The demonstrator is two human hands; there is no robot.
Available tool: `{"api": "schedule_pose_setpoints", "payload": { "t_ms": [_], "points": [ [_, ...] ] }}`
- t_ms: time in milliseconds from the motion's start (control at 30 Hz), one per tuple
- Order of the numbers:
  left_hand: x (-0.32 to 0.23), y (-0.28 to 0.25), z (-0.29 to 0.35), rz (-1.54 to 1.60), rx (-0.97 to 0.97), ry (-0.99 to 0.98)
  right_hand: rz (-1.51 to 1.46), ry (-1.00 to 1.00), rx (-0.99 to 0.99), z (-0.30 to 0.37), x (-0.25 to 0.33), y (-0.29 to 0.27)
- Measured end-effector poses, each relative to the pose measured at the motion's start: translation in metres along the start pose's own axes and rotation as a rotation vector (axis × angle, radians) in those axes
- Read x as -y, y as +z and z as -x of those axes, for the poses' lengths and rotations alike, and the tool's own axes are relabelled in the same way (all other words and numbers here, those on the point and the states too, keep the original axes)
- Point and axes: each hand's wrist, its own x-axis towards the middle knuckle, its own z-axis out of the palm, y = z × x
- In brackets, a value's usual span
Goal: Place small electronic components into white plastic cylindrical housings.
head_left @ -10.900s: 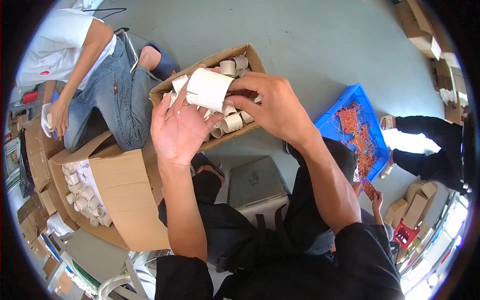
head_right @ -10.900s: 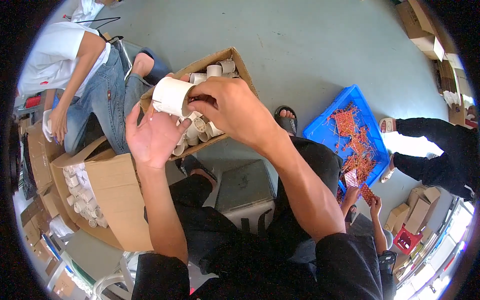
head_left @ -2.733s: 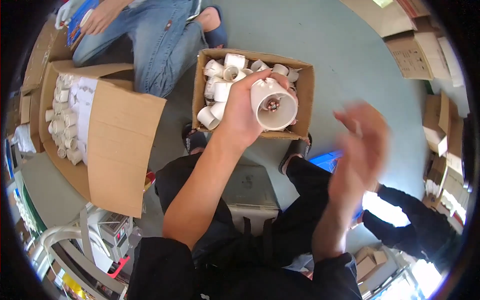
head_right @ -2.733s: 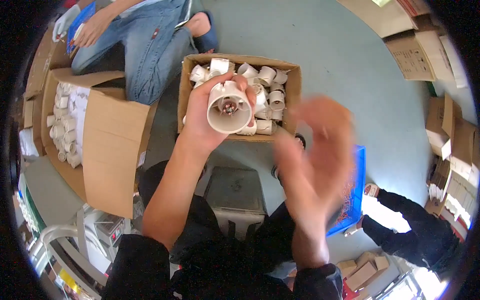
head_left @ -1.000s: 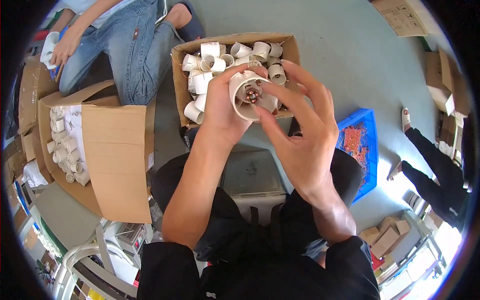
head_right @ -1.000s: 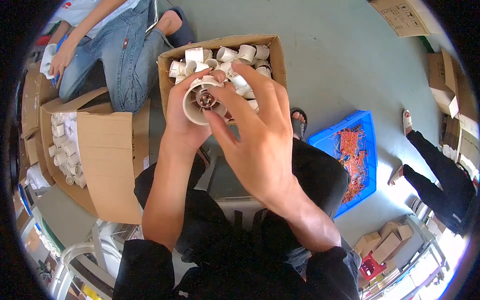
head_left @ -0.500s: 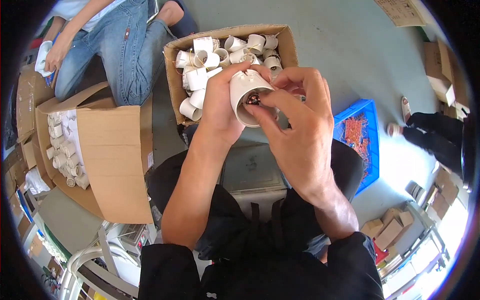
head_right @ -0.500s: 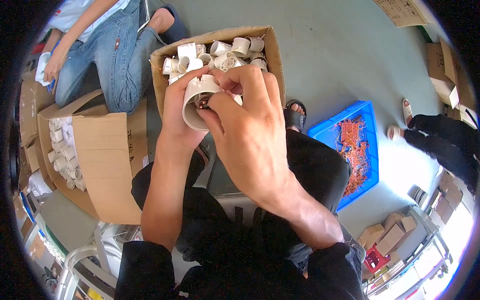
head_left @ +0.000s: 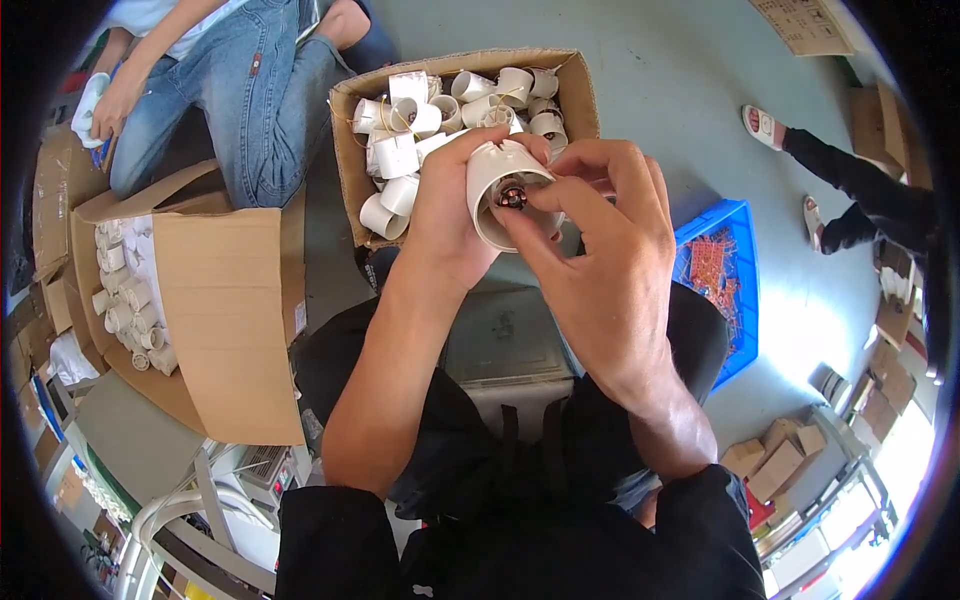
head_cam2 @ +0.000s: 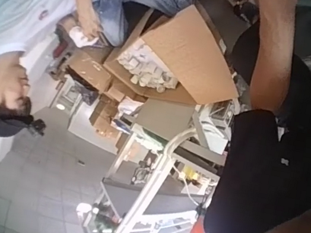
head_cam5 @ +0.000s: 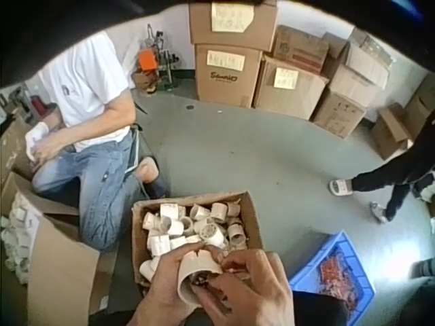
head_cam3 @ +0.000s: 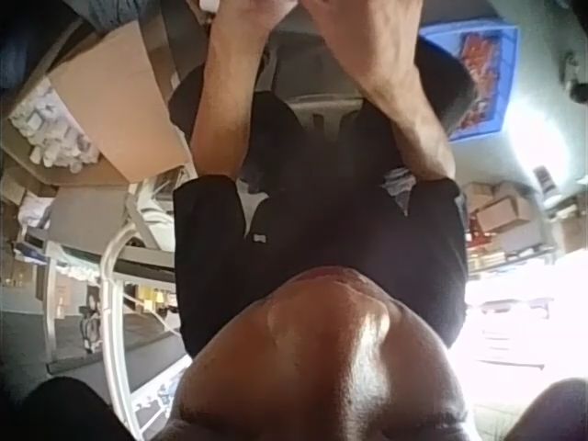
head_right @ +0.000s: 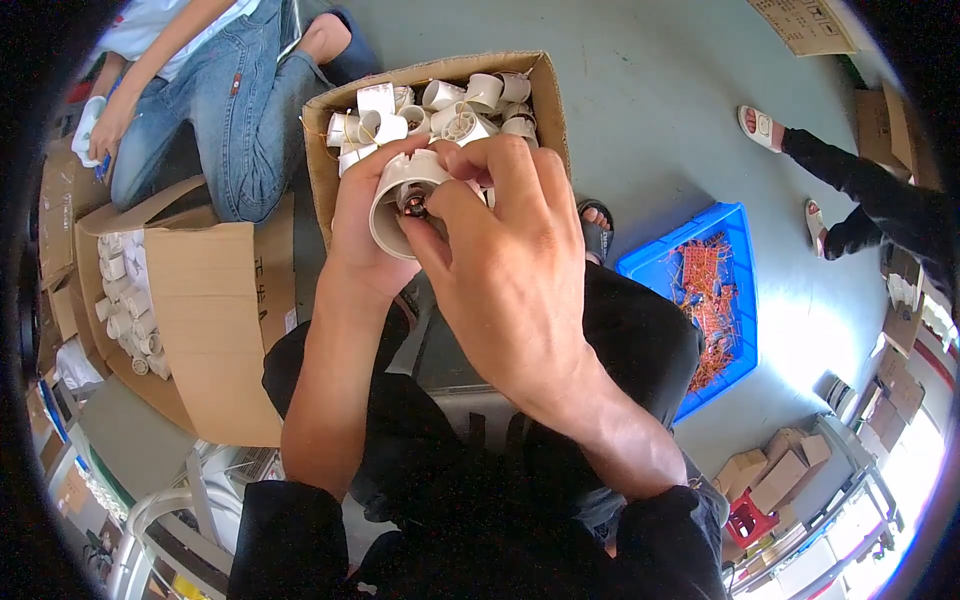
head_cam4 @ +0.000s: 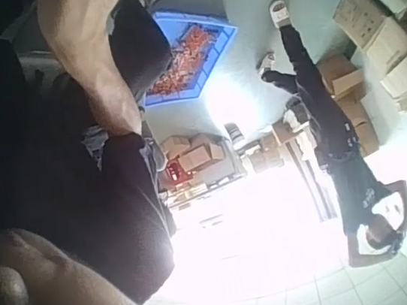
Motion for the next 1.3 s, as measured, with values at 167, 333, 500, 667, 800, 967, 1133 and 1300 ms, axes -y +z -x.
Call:
{"api": "schedule_pose_setpoints", "payload": {
  "t_ms": [167, 333, 500, 667, 800, 967, 1133, 1300],
  "points": [
    [0.002, -0.002, -0.004, 0.009, 0.018, -0.032, 0.176, -0.105, -0.015, 0.0, 0.004, -0.005],
    [-0.003, 0.005, 0.006, -0.044, -0.082, -0.015, -0.05, -0.003, 0.012, -0.01, 0.003, -0.02],
    [0.009, 0.009, -0.001, -0.155, -0.314, 0.141, -0.475, 0.347, 0.288, -0.012, -0.026, -0.009],
    [0.008, 0.013, -0.001, -0.035, -0.272, 0.127, -0.554, 0.308, 0.416, -0.015, -0.028, -0.013],
    [0.012, -0.001, -0.004, -0.088, -0.23, 0.179, -0.536, 0.311, 0.42, -0.014, -0.024, -0.01],
    [0.011, 0.004, -0.004, -0.135, -0.371, 0.193, -0.716, 0.475, 0.423, -0.011, -0.027, 0.0],
    [0.006, -0.004, -0.005, -0.215, -0.314, 0.212, -0.834, 0.512, 0.425, -0.017, -0.027, 0.008],
    [0.0, -0.02, -0.005, -0.222, -0.318, 0.243, -0.827, 0.457, 0.405, -0.024, -0.017, 0.013]
  ]
}}
